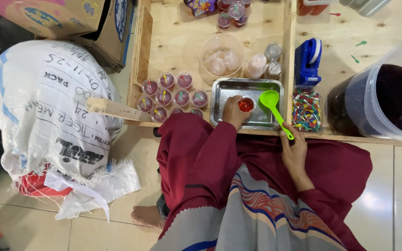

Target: The person scoops dark liquid into a small plastic cup and then seals the cup with a clear plastic lid using their hands.

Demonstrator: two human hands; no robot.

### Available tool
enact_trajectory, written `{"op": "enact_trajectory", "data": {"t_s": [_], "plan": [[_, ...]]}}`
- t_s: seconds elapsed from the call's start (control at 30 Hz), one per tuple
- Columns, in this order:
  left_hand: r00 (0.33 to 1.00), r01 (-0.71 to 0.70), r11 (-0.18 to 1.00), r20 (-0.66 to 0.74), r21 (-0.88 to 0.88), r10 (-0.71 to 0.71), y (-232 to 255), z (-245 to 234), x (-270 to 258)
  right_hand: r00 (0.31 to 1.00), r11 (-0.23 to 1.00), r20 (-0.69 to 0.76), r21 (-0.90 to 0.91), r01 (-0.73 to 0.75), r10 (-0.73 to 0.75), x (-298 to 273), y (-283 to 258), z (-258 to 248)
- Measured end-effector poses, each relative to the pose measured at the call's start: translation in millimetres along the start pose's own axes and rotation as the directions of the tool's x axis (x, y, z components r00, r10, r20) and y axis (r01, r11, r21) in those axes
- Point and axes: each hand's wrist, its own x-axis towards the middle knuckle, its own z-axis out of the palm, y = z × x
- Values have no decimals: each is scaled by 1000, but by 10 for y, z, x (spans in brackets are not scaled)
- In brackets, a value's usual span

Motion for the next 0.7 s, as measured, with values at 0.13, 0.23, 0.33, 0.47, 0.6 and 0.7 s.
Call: {"op": "enact_trajectory", "data": {"t_s": [0.13,0.23,0.33,0.47,0.6,0.7], "plan": [[1000,-12,1000,0,8,12,71,-34,23,995,994,40,-53,93,-91,-17,114,60],[990,63,998,122,21,-66,143,-90,61,991,974,58,-182,133,-124,-48,359,134],[993,43,999,114,4,-43,187,-90,75,987,943,94,-295,152,-130,-99,414,160],[991,-1,1000,135,-6,2,201,-96,89,987,911,124,-388,139,-98,-115,357,151],[980,21,1000,196,21,-25,256,-161,54,981,862,132,-469,190,-144,-78,176,66],[966,26,995,252,100,-51,334,-240,22,970,772,150,-588,243,-191,79,115,-20]]}}
